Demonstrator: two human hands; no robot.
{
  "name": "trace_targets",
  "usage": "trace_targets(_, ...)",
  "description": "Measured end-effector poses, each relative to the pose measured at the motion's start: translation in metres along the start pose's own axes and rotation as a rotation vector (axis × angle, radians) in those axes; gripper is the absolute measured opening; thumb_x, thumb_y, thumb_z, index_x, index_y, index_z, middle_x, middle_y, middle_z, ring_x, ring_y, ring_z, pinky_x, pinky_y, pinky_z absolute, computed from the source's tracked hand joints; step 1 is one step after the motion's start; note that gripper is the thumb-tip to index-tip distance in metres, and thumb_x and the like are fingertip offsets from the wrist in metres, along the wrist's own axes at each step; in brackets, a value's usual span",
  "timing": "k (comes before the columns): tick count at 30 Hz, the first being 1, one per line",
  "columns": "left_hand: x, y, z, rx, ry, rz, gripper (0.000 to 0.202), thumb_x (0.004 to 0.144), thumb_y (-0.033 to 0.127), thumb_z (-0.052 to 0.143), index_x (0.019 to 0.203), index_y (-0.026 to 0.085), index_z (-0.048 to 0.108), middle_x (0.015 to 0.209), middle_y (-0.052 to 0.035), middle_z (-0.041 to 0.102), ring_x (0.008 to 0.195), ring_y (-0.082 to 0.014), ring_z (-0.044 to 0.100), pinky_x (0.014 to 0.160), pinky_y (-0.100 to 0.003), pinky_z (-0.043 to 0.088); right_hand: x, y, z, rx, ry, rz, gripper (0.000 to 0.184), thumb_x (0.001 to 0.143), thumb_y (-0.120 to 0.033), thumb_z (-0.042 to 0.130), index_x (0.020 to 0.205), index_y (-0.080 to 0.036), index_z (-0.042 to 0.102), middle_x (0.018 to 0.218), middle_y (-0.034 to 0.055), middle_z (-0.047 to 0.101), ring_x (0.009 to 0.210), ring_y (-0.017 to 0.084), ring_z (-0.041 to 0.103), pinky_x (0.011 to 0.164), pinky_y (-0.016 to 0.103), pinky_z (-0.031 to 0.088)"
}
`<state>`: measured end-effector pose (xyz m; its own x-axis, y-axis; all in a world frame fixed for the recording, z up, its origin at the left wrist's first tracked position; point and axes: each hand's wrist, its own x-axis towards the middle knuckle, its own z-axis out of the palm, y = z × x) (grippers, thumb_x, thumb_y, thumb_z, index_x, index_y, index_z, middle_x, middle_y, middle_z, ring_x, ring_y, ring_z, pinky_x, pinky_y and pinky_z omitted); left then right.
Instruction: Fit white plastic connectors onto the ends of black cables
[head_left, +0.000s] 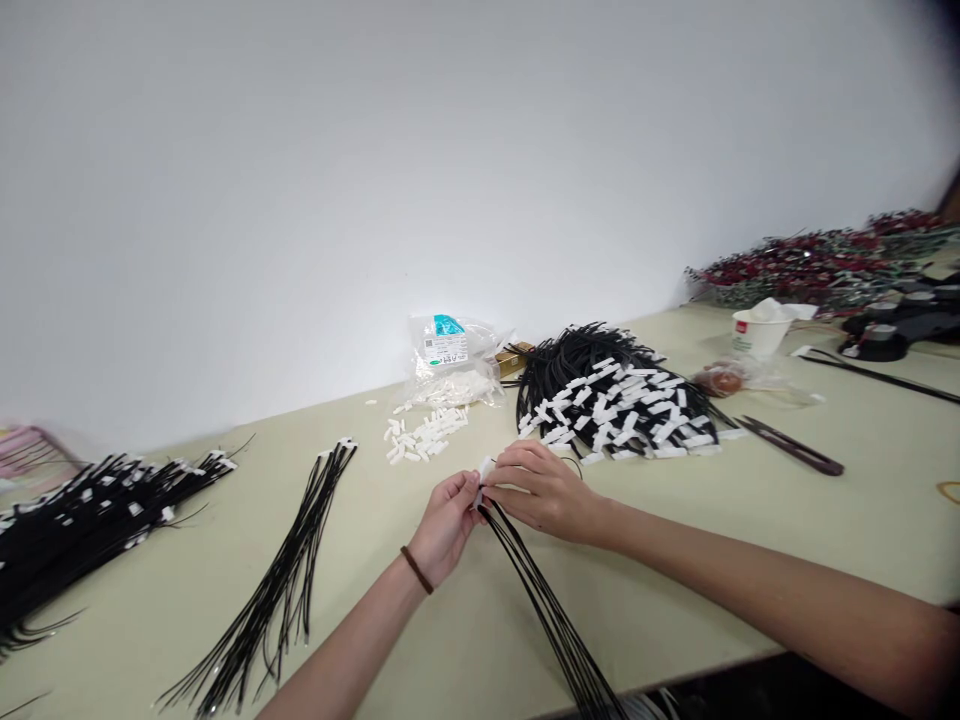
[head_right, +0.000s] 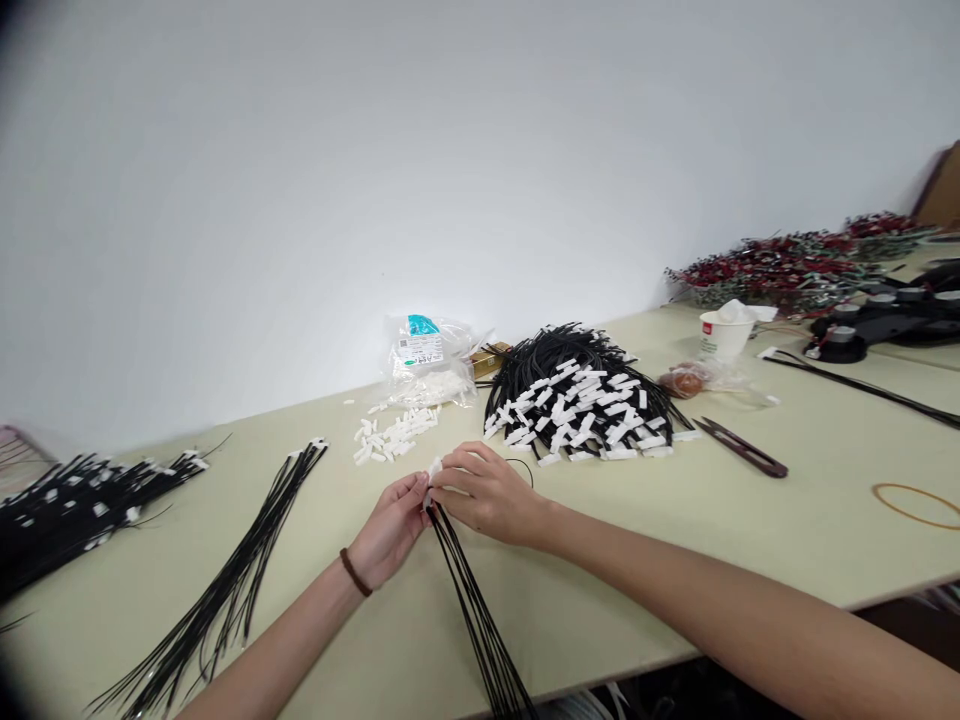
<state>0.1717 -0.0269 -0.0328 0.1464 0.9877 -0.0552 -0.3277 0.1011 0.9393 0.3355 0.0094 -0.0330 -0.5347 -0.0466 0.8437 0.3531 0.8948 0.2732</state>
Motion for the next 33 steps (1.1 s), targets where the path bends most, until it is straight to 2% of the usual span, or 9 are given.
trace_targets(6,0.000,0.002,0.001,0.025,0.002,-0.018,0.035,0.061,0.044,0.072,0.066,0.013,0.057,0.060,0.0009,0.051,0.055,-0.0086,0.044,0.051,-0.022,0.033,0.004,-0.004,-0.002,0.192,-0.001,0.111,0.014,0.084,-0.013,0.051,0.094,-0.020,0.059,0.087,0.0030,0.065,0.089,0.014,0.055,0.080,0.033,0.046)
trace_targets(10,0.000,0.004,-0.002,0.048,0.055,0.000,0.036,0.061,0.045,0.071,0.067,0.012,0.057,0.060,-0.0005,0.054,0.055,-0.0095,0.047,0.052,-0.022,0.033,0.015,-0.005,-0.011,0.622,0.067,0.573,0.015,0.089,-0.021,0.045,0.090,-0.019,0.060,0.088,0.0051,0.065,0.087,0.014,0.059,0.079,0.031,0.049)
trace_targets(13,0.001,0.005,-0.005,0.065,0.126,0.009,0.038,0.060,0.048,0.070,0.068,0.013,0.058,0.060,-0.0012,0.056,0.055,-0.0103,0.048,0.053,-0.023,0.033,0.019,0.013,-0.021,0.908,0.265,0.950,0.019,0.089,-0.033,0.044,0.083,-0.019,0.054,0.081,0.0037,0.062,0.078,0.014,0.061,0.074,0.032,0.052)
trace_targets(16,0.002,0.006,-0.007,0.078,0.198,0.039,0.037,0.060,0.048,0.070,0.065,0.013,0.057,0.058,-0.0002,0.054,0.055,-0.0099,0.047,0.053,-0.022,0.033,0.016,0.042,-0.033,1.010,0.567,1.082,0.018,0.084,-0.038,0.051,0.079,-0.021,0.050,0.067,-0.0024,0.050,0.057,0.009,0.053,0.054,0.024,0.049)
trace_targets(18,0.003,0.006,-0.008,0.080,0.241,0.067,0.037,0.059,0.047,0.070,0.062,0.014,0.056,0.058,0.0003,0.053,0.054,-0.0091,0.046,0.053,-0.022,0.032,0.013,0.057,-0.041,0.892,0.692,1.105,0.018,0.081,-0.039,0.056,0.083,-0.022,0.055,0.065,-0.0039,0.044,0.048,0.006,0.043,0.041,0.019,0.037)
trace_targets(20,0.003,0.005,-0.009,0.082,0.273,0.088,0.037,0.059,0.048,0.070,0.062,0.014,0.056,0.060,0.0001,0.054,0.053,-0.0089,0.045,0.053,-0.023,0.032,0.013,0.062,-0.047,0.692,0.715,1.090,0.021,0.080,-0.040,0.057,0.093,-0.023,0.060,0.066,-0.0031,0.044,0.045,0.006,0.035,0.037,0.019,0.028)
trace_targets(23,0.004,0.005,-0.009,0.102,0.298,0.102,0.038,0.058,0.049,0.070,0.063,0.014,0.057,0.061,-0.0004,0.055,0.054,-0.0092,0.045,0.054,-0.023,0.032,0.015,0.048,-0.047,0.390,0.504,0.942,0.023,0.082,-0.036,0.055,0.099,-0.023,0.063,0.067,0.0001,0.051,0.048,0.008,0.036,0.039,0.022,0.026)
trace_targets(27,0.003,0.005,-0.008,0.126,0.300,0.146,0.038,0.060,0.050,0.069,0.065,0.014,0.057,0.061,0.0001,0.055,0.054,-0.0093,0.045,0.054,-0.023,0.031,0.013,0.015,-0.028,0.252,0.172,0.678,0.018,0.085,-0.027,0.052,0.077,-0.019,0.065,0.057,0.0000,0.050,0.050,0.010,0.041,0.046,0.023,0.032)
trace_targets(33,0.001,0.007,-0.003,0.158,0.230,0.176,0.035,0.063,0.048,0.067,0.063,0.015,0.056,0.060,0.0012,0.053,0.054,-0.0093,0.045,0.054,-0.023,0.032,0.007,-0.005,-0.009,0.214,0.035,0.619,0.025,0.085,-0.024,0.048,0.062,-0.016,0.055,0.052,-0.0028,0.041,0.051,0.009,0.039,0.050,0.022,0.029)
